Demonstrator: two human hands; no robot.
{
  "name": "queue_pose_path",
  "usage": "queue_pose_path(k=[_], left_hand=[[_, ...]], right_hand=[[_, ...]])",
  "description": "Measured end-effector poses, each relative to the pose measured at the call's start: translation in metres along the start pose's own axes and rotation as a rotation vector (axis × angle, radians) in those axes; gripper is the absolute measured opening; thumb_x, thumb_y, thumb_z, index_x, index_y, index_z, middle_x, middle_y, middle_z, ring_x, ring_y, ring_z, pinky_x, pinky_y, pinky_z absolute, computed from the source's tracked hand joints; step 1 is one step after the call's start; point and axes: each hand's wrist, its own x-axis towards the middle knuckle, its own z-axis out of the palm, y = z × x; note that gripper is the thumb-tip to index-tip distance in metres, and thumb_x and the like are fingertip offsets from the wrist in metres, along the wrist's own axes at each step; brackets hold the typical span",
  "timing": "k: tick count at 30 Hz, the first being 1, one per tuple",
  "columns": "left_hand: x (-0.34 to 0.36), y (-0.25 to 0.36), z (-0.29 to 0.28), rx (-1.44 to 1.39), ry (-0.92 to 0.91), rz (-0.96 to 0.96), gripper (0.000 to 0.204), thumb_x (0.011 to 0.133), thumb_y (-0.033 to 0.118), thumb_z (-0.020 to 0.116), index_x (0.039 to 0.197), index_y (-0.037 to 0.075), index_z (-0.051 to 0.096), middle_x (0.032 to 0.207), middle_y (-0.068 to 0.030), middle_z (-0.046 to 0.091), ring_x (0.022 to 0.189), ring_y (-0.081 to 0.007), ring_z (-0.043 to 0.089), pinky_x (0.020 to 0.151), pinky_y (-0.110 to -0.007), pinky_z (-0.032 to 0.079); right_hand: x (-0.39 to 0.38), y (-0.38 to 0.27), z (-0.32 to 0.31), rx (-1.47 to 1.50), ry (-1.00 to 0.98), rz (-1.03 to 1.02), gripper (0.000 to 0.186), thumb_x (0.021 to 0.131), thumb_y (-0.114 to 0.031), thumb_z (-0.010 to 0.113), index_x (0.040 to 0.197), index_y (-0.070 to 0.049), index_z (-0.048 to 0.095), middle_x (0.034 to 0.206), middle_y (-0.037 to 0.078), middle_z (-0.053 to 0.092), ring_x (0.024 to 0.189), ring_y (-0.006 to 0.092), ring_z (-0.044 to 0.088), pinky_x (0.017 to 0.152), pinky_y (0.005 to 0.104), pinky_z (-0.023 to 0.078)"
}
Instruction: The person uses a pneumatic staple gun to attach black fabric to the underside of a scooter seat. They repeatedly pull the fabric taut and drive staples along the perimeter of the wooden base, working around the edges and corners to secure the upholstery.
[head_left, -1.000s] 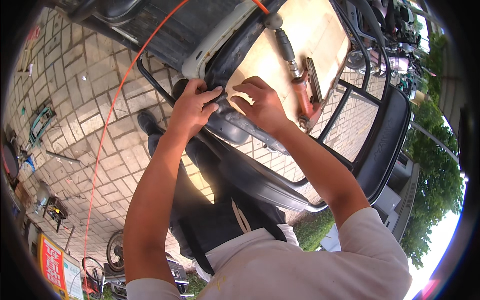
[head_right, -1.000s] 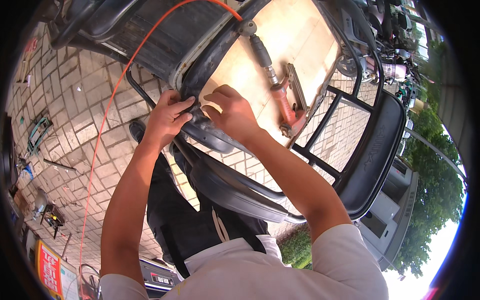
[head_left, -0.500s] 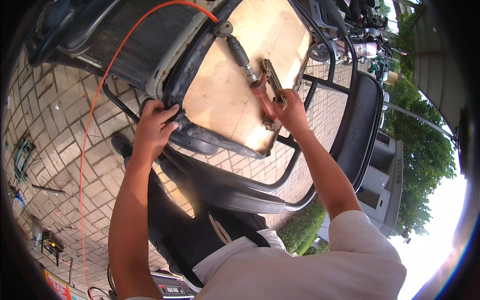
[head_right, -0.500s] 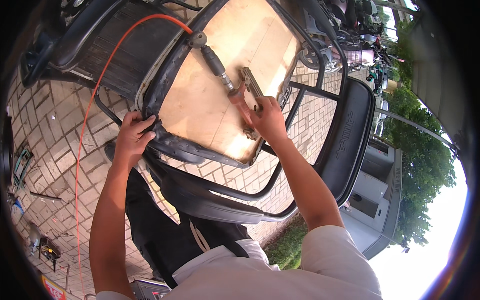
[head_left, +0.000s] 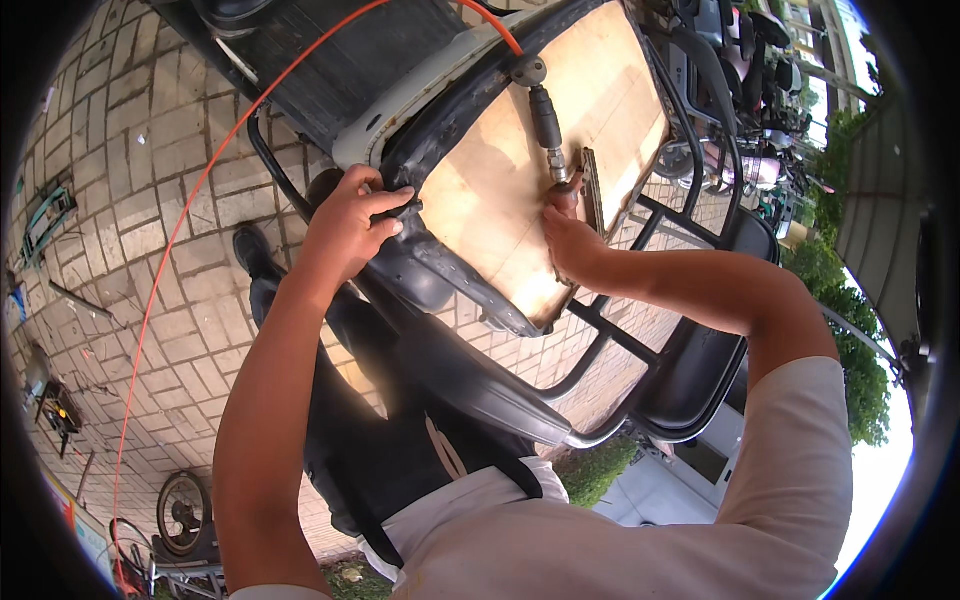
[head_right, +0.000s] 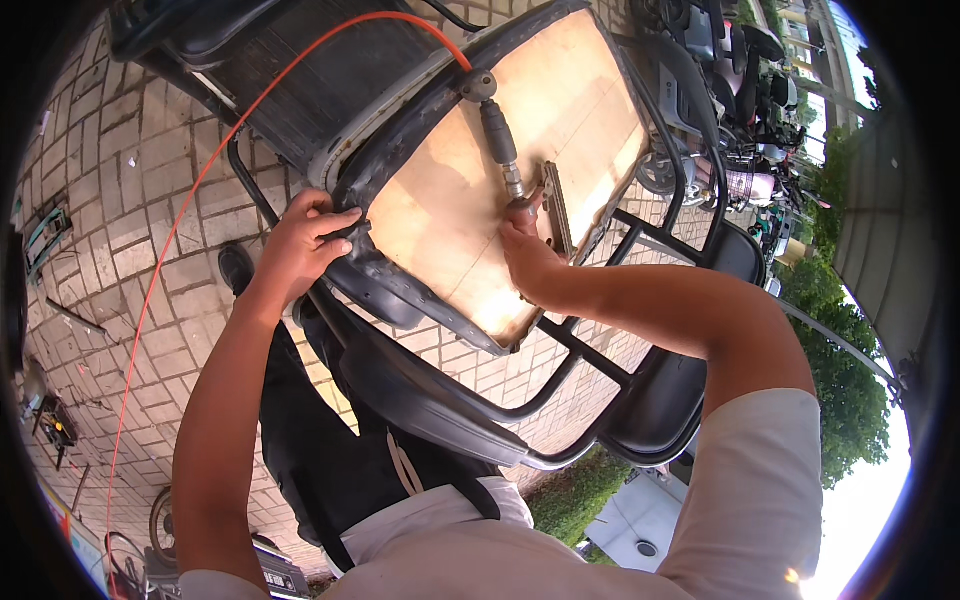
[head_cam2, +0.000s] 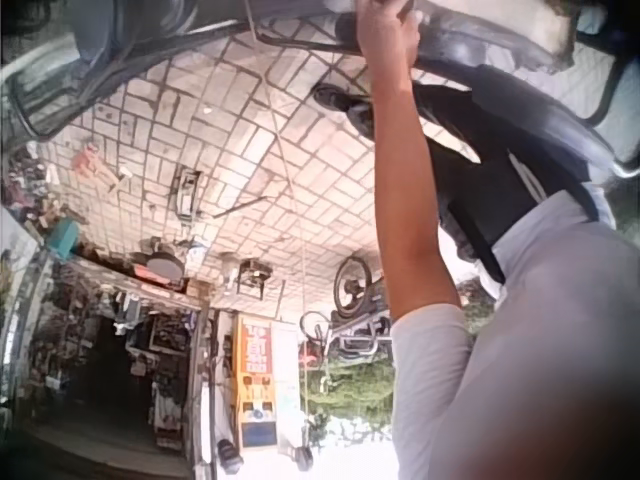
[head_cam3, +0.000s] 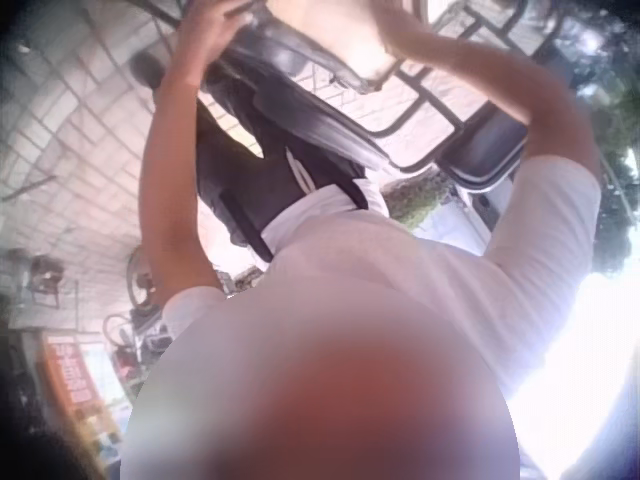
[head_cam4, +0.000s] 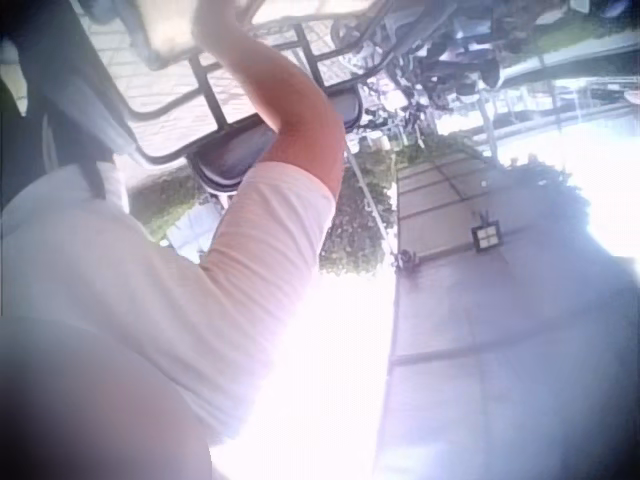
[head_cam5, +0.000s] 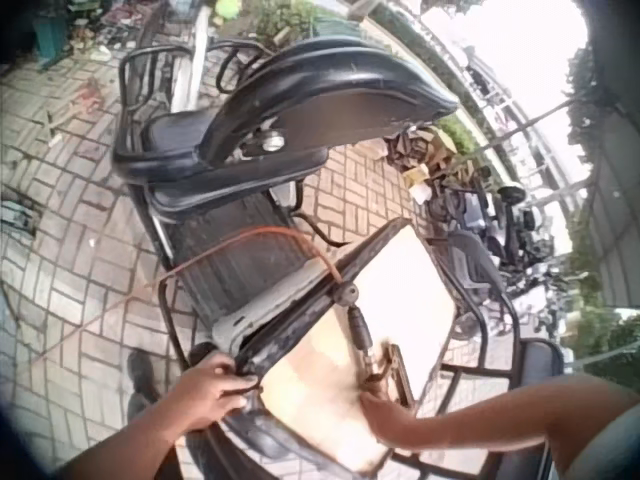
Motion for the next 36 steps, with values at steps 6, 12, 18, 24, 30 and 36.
queue_pose_path(k=[6, 12, 18, 24, 30, 36], left_hand=[[0.001, 0.004, 0.003, -0.003, -0.012, -0.035, 0.039, 0.083, 0.009, 0.075, 0.119, 0.023, 0.075, 0.12, -0.0047, 0.056, 0.099, -0.0258, 0.065, 0.087, -0.038, 0.052], [0.001, 0.01, -0.002, -0.017, -0.038, -0.101, 0.046, 0.08, 0.002, 0.077, 0.123, 0.018, 0.074, 0.118, -0.0055, 0.055, 0.103, -0.0226, 0.061, 0.094, -0.034, 0.051], [0.002, 0.013, -0.004, 0.001, -0.071, -0.152, 0.046, 0.08, 0.001, 0.077, 0.122, 0.019, 0.074, 0.117, -0.0057, 0.055, 0.106, -0.0235, 0.062, 0.095, -0.035, 0.05], [0.003, 0.014, -0.005, 0.005, -0.055, -0.13, 0.046, 0.08, 0.003, 0.077, 0.123, 0.021, 0.074, 0.118, -0.0056, 0.055, 0.107, -0.0255, 0.062, 0.095, -0.037, 0.05], [0.001, 0.014, -0.006, -0.028, -0.057, -0.127, 0.047, 0.079, 0.002, 0.077, 0.122, 0.021, 0.075, 0.116, -0.0057, 0.055, 0.106, -0.0263, 0.062, 0.094, -0.037, 0.05], [0.002, 0.011, -0.006, -0.013, -0.048, -0.081, 0.048, 0.078, 0.0, 0.077, 0.121, 0.021, 0.075, 0.114, -0.0065, 0.055, 0.104, -0.026, 0.062, 0.092, -0.038, 0.05]], right_hand=[[0.006, 0.006, 0.005, 0.119, -0.261, -0.109, 0.033, 0.08, -0.026, 0.074, 0.111, -0.017, 0.079, 0.121, 0.009, 0.069, 0.115, 0.0271, 0.054, 0.101, 0.0458, 0.031], [-0.084, 0.057, -0.026, 0.687, 0.371, 0.051, 0.021, 0.074, -0.026, 0.077, 0.093, -0.016, 0.076, 0.097, 0.004, 0.062, 0.106, 0.0244, 0.055, 0.095, 0.0416, 0.039], [-0.101, 0.063, -0.061, 1.158, 0.865, 0.194, 0.045, 0.064, -0.022, 0.085, 0.102, -0.011, 0.066, 0.1, 0.009, 0.058, 0.094, 0.0314, 0.063, 0.075, 0.0415, 0.055], [-0.07, 0.077, -0.071, 1.477, 0.987, 0.307, 0.042, 0.068, -0.013, 0.079, 0.108, -0.009, 0.067, 0.084, 0.015, 0.072, 0.079, 0.0381, 0.069, 0.07, 0.0447, 0.056], [-0.048, 0.078, -0.075, 1.532, 0.929, 0.277, 0.041, 0.071, -0.012, 0.074, 0.111, -0.009, 0.068, 0.087, 0.016, 0.072, 0.083, 0.0392, 0.069, 0.074, 0.0456, 0.056], [-0.038, 0.081, -0.089, 1.492, 0.82, 0.274, 0.048, 0.07, -0.009, 0.072, 0.117, -0.009, 0.067, 0.089, 0.016, 0.073, 0.084, 0.0392, 0.069, 0.076, 0.0463, 0.056]])
